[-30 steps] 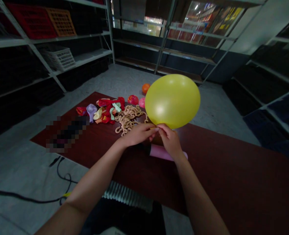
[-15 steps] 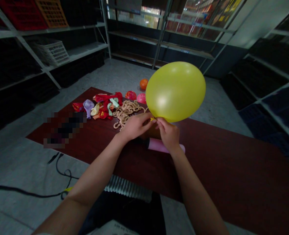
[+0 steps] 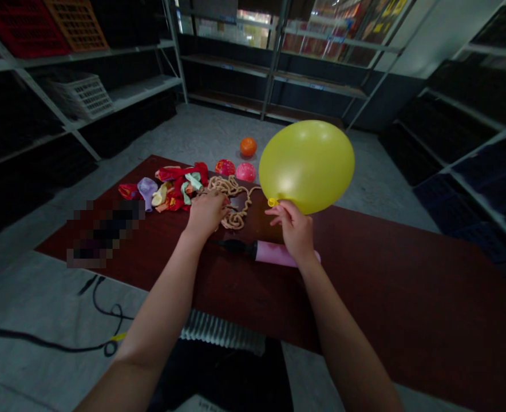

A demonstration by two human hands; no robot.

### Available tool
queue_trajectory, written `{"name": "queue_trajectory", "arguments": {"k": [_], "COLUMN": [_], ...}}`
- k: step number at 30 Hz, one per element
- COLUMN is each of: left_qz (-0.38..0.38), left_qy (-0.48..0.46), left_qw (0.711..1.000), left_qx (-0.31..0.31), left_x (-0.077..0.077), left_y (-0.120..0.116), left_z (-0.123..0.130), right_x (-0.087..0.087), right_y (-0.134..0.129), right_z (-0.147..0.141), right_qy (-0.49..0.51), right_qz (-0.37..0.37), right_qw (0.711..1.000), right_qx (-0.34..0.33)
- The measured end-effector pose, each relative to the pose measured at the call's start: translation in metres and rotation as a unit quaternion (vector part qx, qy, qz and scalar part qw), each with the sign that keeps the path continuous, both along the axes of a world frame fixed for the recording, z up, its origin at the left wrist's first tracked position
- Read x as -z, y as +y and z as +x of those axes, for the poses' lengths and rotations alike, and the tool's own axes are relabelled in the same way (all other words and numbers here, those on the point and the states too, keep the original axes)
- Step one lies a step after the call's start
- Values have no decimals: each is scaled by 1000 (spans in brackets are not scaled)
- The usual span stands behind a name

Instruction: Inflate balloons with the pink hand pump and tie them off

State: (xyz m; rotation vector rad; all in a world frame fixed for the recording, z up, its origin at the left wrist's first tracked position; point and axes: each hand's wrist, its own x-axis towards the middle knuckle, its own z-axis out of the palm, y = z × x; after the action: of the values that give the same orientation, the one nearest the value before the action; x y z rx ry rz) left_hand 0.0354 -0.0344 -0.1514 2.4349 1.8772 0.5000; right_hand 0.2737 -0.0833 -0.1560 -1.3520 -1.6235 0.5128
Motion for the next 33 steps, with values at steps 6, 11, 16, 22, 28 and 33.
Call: {"name": "queue_trajectory", "arguments": {"k": [6, 11, 16, 22, 28, 33], "left_qz": [11, 6, 50, -30, 13, 69], "left_qy": [26, 23, -218, -621, -529, -451], "left_qw": [999, 999, 974, 755, 823, 859], "left_qx": [-18, -30, 28, 210, 206, 231], "left_x": [1, 5, -3, -49, -42, -25], "left_y": [1, 4, 9, 1, 8, 8], "left_z": [4, 4, 9, 38, 56, 38], "right_x": [1, 0, 2, 7, 5, 3], "right_y": [0, 1, 3, 6, 3, 0], "right_z": [-1, -1, -2, -1, -2, -2], "right_qy": [-17, -26, -28, -30, -50, -46], "right_qz": [-1, 12, 9, 10, 10, 12], "right_qw": [1000, 1000, 1000, 1000, 999, 999], "right_qx": [2, -6, -5, 0, 11, 12]}}
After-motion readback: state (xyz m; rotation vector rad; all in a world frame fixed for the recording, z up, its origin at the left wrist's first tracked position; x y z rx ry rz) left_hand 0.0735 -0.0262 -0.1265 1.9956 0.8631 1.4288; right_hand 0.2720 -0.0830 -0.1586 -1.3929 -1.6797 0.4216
